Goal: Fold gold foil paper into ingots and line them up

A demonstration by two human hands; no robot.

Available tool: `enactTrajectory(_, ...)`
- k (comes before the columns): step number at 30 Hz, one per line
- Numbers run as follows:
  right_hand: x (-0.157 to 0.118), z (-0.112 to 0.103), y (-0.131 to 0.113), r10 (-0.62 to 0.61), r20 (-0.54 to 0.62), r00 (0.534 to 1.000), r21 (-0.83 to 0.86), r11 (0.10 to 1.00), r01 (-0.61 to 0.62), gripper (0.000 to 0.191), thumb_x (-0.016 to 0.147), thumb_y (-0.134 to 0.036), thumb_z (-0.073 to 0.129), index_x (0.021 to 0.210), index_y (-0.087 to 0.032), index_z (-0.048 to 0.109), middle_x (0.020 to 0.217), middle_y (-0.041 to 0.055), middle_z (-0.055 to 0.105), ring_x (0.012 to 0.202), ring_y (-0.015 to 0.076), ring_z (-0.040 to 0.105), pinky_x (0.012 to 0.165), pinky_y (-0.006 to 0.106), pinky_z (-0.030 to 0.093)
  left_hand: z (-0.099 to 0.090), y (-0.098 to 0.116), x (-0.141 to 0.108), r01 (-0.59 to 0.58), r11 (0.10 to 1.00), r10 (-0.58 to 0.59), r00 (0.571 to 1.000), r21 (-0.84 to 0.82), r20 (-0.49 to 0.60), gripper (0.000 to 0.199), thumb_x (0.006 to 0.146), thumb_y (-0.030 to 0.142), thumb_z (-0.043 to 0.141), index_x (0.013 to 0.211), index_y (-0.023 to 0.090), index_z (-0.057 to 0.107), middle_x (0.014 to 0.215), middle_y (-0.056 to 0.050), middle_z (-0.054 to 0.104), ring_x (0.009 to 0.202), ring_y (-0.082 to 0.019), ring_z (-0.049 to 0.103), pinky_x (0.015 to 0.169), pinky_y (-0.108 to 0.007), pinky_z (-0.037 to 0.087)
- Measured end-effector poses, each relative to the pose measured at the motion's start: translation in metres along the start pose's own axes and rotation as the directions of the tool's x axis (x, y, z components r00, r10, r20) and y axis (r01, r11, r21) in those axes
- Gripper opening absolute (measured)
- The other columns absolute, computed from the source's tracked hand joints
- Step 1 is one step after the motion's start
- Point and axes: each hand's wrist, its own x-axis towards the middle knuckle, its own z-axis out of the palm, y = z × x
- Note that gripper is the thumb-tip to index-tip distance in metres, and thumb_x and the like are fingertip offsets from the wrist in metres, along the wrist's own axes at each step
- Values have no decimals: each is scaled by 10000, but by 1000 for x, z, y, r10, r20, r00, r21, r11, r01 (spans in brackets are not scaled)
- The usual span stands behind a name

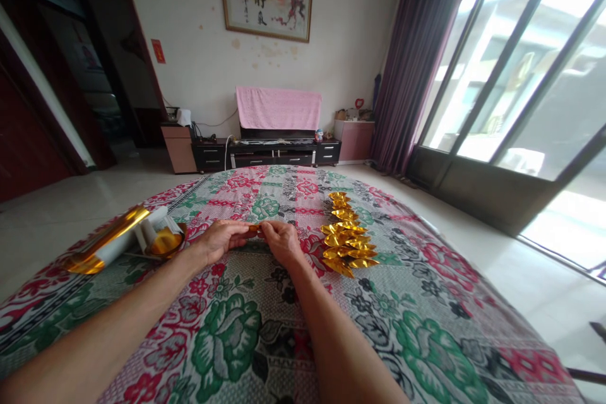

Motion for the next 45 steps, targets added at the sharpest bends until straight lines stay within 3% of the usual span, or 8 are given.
enactTrajectory(6,-2,3,-6,64,-27,998,60,996,-62,346,807,-427,478,866,-166,697,727,14,681,689,156,623,570,213,483,3,5,-7,12,1000,-11,1000,26,-18,167,564,130,648,720,101,700,698,-74,701,661,-147,628,529,-201,461)
enactTrajectory(11,-3,2,-1,14,42,999,34,999,-16,356,825,-436,467,895,-174,698,748,18,685,692,147,620,616,225,491,1,4,-9,3,1000,-3,999,16,-37,153,557,126,651,701,102,695,698,-80,701,658,-153,635,529,-209,467)
enactTrajectory(18,-4,2,-3,18,-11,1000,8,1000,-18,371,830,-439,455,874,-165,702,705,10,676,592,127,578,537,209,456,4,5,-15,2,997,1,999,72,-40,154,541,124,657,689,109,697,710,-79,704,690,-169,639,525,-210,472)
enactTrajectory(28,-7,-1,-10,-7,59,998,65,998,3,342,814,-414,471,908,-163,683,750,21,681,682,143,615,598,223,476,1,8,-14,43,998,-42,999,35,-11,187,582,139,673,767,111,686,772,-86,710,742,-176,654,544,-205,461)
enactTrajectory(32,-7,-1,-9,-15,55,998,36,999,13,348,739,-307,548,1054,-166,584,770,5,682,554,94,538,523,192,417,0,8,-13,34,999,-34,999,31,-3,202,601,140,655,801,110,670,796,-89,709,744,-178,664,530,-196,463)
enactTrajectory(37,-10,0,-9,-102,26,994,-57,993,104,364,788,-267,458,1144,-194,437,700,-29,643,515,93,473,524,196,379,-2,5,-9,26,999,-25,999,38,-22,202,624,139,628,826,131,618,795,-76,704,699,-169,670,492,-181,459)
enactTrajectory(45,-15,-1,-15,-215,69,974,-239,945,226,216,849,-257,378,989,-213,536,709,-25,614,554,105,466,573,204,357,-1,9,-14,36,997,-33,999,74,-31,141,627,160,624,757,150,572,776,-57,696,696,-164,671,454,-160,434)
